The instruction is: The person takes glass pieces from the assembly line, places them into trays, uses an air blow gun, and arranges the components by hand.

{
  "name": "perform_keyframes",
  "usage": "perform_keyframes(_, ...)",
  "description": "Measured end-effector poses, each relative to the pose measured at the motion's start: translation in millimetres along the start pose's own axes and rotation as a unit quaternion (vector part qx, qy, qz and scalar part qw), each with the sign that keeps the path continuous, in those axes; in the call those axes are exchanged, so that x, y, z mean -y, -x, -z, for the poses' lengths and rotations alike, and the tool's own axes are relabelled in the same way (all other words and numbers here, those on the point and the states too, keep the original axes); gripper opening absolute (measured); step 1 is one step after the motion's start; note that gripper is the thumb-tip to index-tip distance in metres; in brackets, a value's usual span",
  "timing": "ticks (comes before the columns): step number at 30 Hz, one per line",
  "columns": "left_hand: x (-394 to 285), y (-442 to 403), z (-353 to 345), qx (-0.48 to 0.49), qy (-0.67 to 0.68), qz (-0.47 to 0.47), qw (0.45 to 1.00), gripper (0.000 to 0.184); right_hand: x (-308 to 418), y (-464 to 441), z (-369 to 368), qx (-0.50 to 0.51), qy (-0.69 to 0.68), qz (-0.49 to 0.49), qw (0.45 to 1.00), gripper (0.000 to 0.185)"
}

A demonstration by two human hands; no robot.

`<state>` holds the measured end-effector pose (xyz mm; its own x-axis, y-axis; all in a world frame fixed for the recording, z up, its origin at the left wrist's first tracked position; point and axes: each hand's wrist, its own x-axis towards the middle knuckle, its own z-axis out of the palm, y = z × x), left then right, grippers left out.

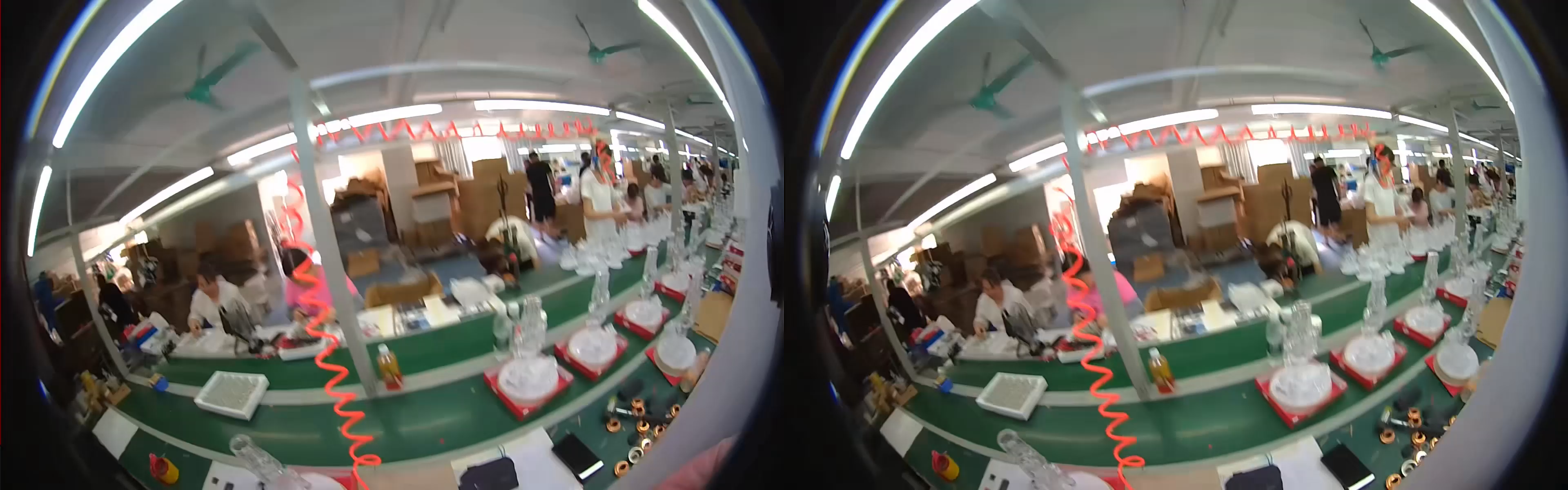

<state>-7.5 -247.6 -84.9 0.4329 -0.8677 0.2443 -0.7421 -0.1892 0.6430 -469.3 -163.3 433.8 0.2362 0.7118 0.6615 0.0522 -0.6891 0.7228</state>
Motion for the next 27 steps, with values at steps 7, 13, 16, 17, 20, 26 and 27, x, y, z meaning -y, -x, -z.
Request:
perform_keyframes(7,-114.0,-17.3,29.3,0.059,0.14,0.05,0.987,0.036,4.2,-15.5,-13.2,0.061,-0.042,0.032,0.997,0.032)
perform_keyframes(13,-47.2,64.4,28.1,0.087,0.149,0.106,0.979,0.027,26.8,15.3,-50.6,-0.024,-0.072,-0.102,0.992,0.032)
perform_keyframes(16,-21.8,66.4,13.6,0.031,0.049,0.045,0.997,0.036,42.5,21.4,-62.4,-0.059,-0.065,-0.159,0.983,0.032)
perform_keyframes(17,-31.9,70.4,16.0,0.034,0.051,0.059,0.996,0.036,47.3,22.7,-63.3,-0.064,-0.07,-0.184,0.978,0.032)
perform_keyframes(20,-36.0,67.3,19.8,0.044,0.036,0.055,0.997,0.037,55.8,23.1,-73.9,-0.08,-0.069,-0.235,0.966,0.032)
perform_keyframes(26,-26.8,66.5,17.0,0.05,0.044,0.07,0.995,0.037,46.3,-0.8,-66.3,-0.036,-0.107,-0.295,0.949,0.031)
perform_keyframes(27,-24.8,66.4,16.1,0.064,0.048,0.093,0.992,0.036,41.8,-6.5,-62.2,-0.019,-0.113,-0.299,0.947,0.031)
